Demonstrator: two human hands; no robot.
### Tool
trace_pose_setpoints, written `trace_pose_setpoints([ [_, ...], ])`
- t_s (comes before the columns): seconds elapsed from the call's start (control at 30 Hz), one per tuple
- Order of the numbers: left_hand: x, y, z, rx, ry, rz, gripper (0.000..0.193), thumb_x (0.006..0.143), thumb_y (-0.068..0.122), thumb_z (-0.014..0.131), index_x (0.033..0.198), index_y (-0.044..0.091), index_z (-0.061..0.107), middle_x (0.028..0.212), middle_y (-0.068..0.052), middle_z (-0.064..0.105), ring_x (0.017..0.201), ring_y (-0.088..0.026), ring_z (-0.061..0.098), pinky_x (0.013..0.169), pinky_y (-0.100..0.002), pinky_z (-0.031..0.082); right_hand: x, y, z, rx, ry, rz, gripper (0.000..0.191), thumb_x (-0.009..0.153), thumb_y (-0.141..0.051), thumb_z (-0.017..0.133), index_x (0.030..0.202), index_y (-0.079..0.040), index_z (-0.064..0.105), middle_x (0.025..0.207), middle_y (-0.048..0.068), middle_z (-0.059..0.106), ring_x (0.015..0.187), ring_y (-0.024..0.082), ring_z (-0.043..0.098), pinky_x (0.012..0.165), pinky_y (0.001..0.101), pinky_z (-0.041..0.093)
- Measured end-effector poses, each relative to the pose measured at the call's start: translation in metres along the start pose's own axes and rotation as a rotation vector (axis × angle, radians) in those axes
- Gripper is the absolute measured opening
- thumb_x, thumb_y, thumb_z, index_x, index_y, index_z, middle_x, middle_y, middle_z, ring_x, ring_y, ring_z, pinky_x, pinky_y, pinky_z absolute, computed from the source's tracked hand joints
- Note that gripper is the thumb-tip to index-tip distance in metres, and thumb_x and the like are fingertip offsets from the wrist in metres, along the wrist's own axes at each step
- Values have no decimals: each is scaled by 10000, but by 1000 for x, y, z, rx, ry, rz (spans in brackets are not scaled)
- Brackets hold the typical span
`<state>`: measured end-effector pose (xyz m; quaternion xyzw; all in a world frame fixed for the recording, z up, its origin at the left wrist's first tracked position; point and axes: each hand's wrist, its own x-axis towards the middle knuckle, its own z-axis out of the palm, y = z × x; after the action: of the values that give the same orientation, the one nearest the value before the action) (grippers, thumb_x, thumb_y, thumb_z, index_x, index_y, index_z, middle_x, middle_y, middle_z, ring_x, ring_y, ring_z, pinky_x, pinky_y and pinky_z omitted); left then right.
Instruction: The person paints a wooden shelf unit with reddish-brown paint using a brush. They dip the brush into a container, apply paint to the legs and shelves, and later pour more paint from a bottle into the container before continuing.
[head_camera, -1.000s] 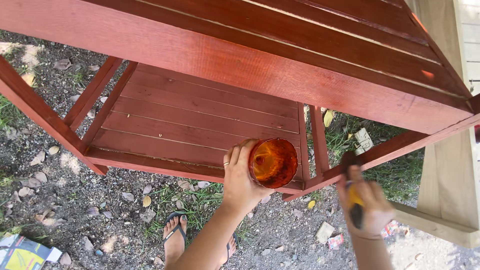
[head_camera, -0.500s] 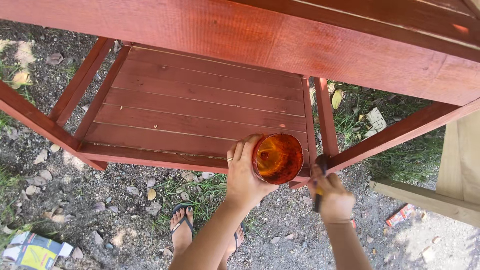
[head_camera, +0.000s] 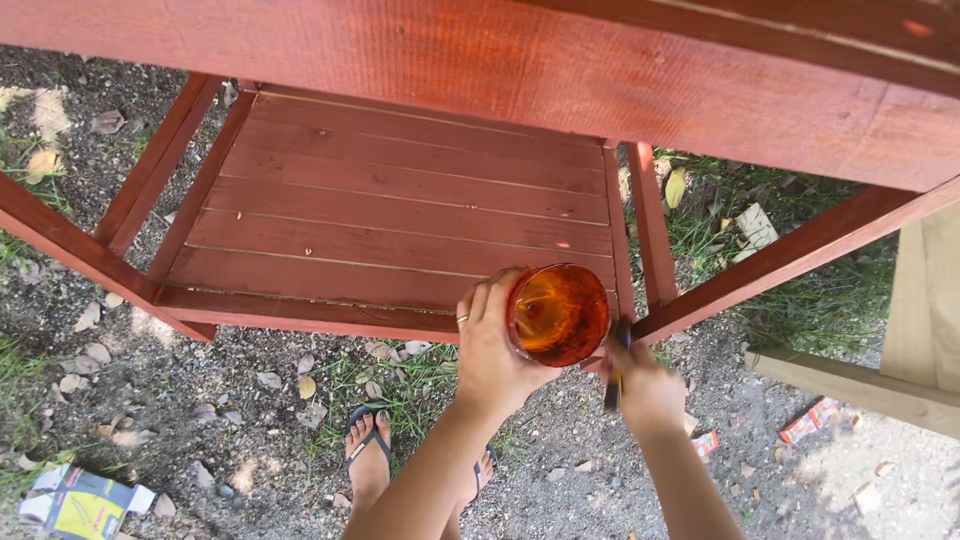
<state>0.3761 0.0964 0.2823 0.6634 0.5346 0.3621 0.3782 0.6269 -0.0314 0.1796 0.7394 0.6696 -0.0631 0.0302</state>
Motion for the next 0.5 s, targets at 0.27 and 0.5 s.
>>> trace_pose_setpoints([
  [0.27,2,-7,-10,26,-10,-71,1022,459,335,942,1363,127,512,1275,-107,606,1248,-355,530,1114,-500,361,-78,7,-35,100,-6,-39,445,804,-253,747,1243,-311,702,774,-31,630,560,129,677,499,321,566],
  [0.5,-4,0,-1,43,-26,-63,1008,515,337,967,1383,133,497,1243,-108,604,1245,-352,531,1114,-510,345,21,-17,-45,19,-84,-78,532,789,-98,714,1263,-338,712,994,-13,712,541,161,688,468,315,579],
])
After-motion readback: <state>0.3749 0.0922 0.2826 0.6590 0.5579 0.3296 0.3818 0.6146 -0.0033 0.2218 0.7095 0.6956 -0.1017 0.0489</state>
